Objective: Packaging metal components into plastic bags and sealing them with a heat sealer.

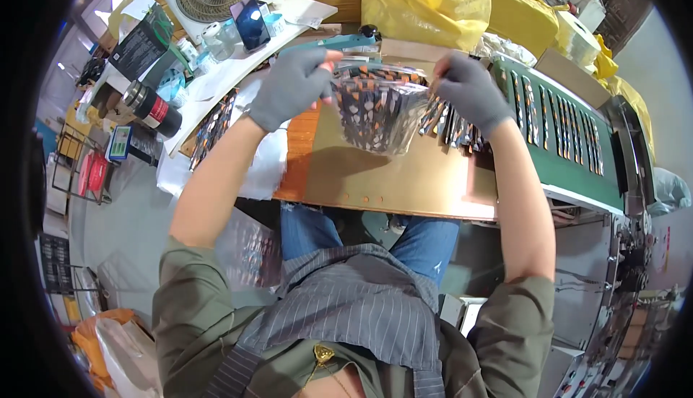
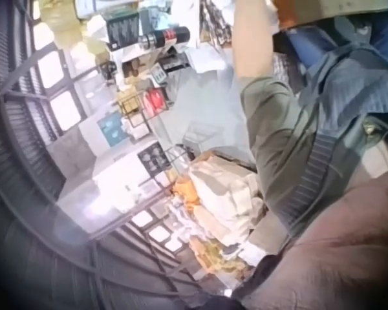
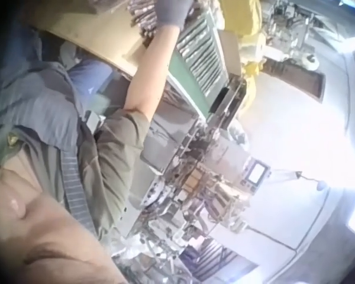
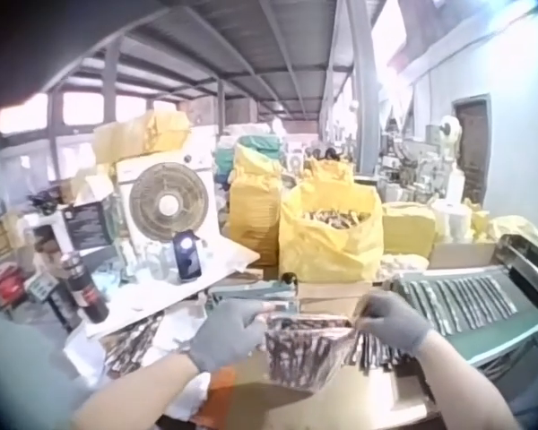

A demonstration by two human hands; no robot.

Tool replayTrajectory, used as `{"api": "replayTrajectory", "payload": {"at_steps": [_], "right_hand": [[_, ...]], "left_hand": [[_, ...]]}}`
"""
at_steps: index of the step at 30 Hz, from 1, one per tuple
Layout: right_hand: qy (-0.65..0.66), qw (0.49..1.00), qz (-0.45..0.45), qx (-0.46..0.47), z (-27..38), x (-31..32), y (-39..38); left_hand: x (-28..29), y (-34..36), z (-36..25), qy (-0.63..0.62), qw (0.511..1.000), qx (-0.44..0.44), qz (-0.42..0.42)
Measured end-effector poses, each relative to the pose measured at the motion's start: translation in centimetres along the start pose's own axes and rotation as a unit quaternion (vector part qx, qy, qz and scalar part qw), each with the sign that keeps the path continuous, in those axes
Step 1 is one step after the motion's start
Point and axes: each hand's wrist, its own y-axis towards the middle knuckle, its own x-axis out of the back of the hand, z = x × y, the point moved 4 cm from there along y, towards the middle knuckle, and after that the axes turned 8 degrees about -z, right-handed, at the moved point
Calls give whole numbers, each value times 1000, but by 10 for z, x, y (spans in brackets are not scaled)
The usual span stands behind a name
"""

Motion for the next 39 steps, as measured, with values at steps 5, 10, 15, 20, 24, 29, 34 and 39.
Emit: {"api": "replayTrajectory", "payload": {"at_steps": [5,10,15,20,24,29,34,39], "right_hand": [[-180,983,43,-5,18,7,6],[-290,928,107,210,52,-66,-23],[-5,998,23,55,33,-84,-16],[-400,895,39,194,-61,-132,51],[-399,894,-192,66,-144,-111,129],[-311,945,-75,64,-102,-170,182],[-430,893,-103,79,-130,-181,183],[-438,895,-81,11,-182,-182,165]], "left_hand": [[-12,-2,11,4,998,-7,69],[1,-24,-44,-122,988,59,73],[20,-12,-29,59,944,-244,-216],[-37,-9,142,-131,970,200,40],[-68,6,207,-243,929,277,-35],[-60,44,260,-375,839,388,-68],[-29,72,304,-265,861,420,-108],[-25,71,273,-277,857,427,-81]]}}
